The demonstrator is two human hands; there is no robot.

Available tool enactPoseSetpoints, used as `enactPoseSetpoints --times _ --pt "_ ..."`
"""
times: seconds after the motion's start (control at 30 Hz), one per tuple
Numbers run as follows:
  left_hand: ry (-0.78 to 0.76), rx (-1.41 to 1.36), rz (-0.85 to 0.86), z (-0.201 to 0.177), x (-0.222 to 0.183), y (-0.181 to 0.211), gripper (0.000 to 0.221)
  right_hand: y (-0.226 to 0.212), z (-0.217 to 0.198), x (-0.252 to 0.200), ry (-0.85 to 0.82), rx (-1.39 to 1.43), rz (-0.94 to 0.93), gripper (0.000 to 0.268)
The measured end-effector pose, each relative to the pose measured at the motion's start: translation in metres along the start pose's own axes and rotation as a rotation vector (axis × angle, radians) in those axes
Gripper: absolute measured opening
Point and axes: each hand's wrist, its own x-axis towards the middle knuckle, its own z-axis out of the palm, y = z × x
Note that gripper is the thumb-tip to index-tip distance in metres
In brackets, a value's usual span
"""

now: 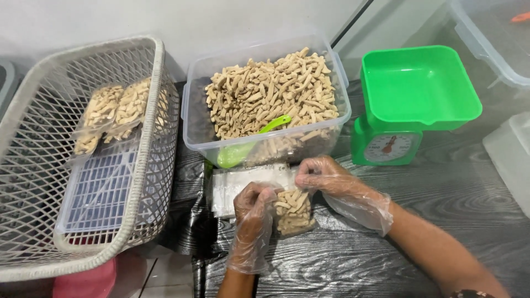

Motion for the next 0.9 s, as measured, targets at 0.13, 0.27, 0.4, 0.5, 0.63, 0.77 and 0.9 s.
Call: enactPoseSetpoints --times 0.13,0.27,0.4,0.5,0.63,0.77,0.9 --pt "-0.06 -0.026 0.038 -0.002 0.001 -0.003 0.024 0.003 -0.002 0.002 -0.003 0.007 -0.032 0.024" --pt "-0.042 -0.036 -0.149 0.005 -0.003 0.008 0.029 0.004 -0.003 0.003 0.073 0.087 0.005 0.023" --pt "-0.231 -0.14 -0.234 0.004 -0.006 0.018 0.052 -0.002 -0.007 0.0 0.024 0.12 -0.01 0.028" --pt "-0.394 0.062 -0.307 0.013 -0.011 0.026 0.082 -0.013 0.003 -0.008 0.068 0.151 0.008 0.038" --pt "-0.408 0.179 -0.138 0.009 -0.013 0.007 0.093 -0.013 0.011 -0.007 0.199 0.17 -0.007 0.023" --pt "-0.359 -0.066 -0.276 0.017 -0.021 0.021 0.07 -0.052 0.02 -0.025 0.094 0.055 0.199 0.029" --pt "-0.38 -0.074 -0.294 0.026 -0.033 0.056 0.067 -0.076 0.028 -0.043 0.113 0.053 0.123 0.027"
